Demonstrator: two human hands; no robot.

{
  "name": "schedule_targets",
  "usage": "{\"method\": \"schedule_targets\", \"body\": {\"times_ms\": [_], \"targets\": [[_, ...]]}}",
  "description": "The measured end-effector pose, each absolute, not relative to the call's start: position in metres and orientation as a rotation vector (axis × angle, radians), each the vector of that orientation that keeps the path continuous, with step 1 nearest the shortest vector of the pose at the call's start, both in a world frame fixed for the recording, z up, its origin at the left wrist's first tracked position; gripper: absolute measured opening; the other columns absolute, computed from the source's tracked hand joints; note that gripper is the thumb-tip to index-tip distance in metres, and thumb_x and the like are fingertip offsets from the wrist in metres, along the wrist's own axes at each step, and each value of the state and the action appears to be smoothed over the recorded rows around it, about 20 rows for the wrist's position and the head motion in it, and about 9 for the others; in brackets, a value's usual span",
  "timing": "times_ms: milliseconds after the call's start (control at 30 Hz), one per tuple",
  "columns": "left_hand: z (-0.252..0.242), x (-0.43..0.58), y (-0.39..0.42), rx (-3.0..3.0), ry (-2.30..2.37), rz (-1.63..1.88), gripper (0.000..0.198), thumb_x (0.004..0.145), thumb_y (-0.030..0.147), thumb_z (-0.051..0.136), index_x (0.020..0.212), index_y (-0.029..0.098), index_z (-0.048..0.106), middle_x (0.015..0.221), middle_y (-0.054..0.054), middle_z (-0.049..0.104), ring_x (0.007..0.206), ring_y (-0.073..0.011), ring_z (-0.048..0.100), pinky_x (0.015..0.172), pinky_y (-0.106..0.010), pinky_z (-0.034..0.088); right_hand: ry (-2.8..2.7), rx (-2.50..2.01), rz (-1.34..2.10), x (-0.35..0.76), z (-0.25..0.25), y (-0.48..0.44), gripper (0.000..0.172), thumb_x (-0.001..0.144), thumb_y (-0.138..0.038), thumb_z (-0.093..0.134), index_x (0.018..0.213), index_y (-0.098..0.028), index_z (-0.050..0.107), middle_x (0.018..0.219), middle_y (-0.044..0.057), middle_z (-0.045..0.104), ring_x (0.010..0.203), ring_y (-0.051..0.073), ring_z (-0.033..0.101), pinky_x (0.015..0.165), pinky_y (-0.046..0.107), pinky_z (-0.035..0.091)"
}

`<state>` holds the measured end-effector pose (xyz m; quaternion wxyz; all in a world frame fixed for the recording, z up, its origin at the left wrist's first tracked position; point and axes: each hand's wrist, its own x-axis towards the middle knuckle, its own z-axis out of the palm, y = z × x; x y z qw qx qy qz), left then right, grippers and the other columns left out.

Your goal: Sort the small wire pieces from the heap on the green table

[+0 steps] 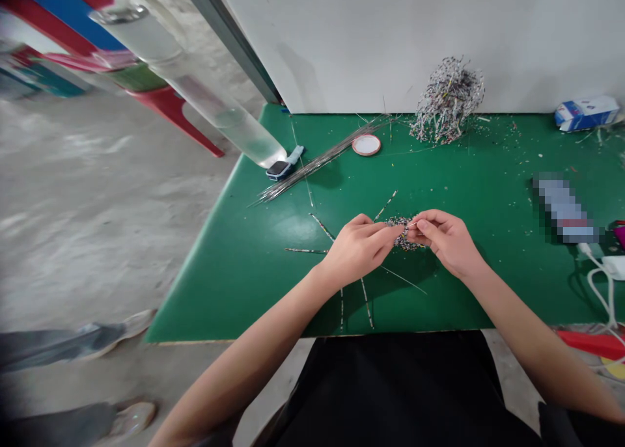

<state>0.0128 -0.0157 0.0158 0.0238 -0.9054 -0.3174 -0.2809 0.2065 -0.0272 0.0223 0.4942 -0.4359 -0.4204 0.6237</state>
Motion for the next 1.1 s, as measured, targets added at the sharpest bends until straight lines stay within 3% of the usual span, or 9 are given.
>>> {"method": "schedule_targets", "body": {"times_ms": [1100], "targets": [[0.0166, 0.0122, -0.0168, -2.831, -0.965, -0.864, 0.027, 0.097, 0.01, 0.033, 0.096, 0.019, 0.059, 0.065, 0.003, 0.063, 0.056, -0.0097, 0.053, 0.061, -0.027, 0.035, -1.102, -1.067, 1.577, 0.2077, 0.0257, -0.0279, 0.025, 0.075, -0.047, 0.076, 0.075, -0.023, 0.07, 0.071, 0.0, 0.066, 0.069, 0.013, 0.064, 0.074, 0.033, 0.06]]}}
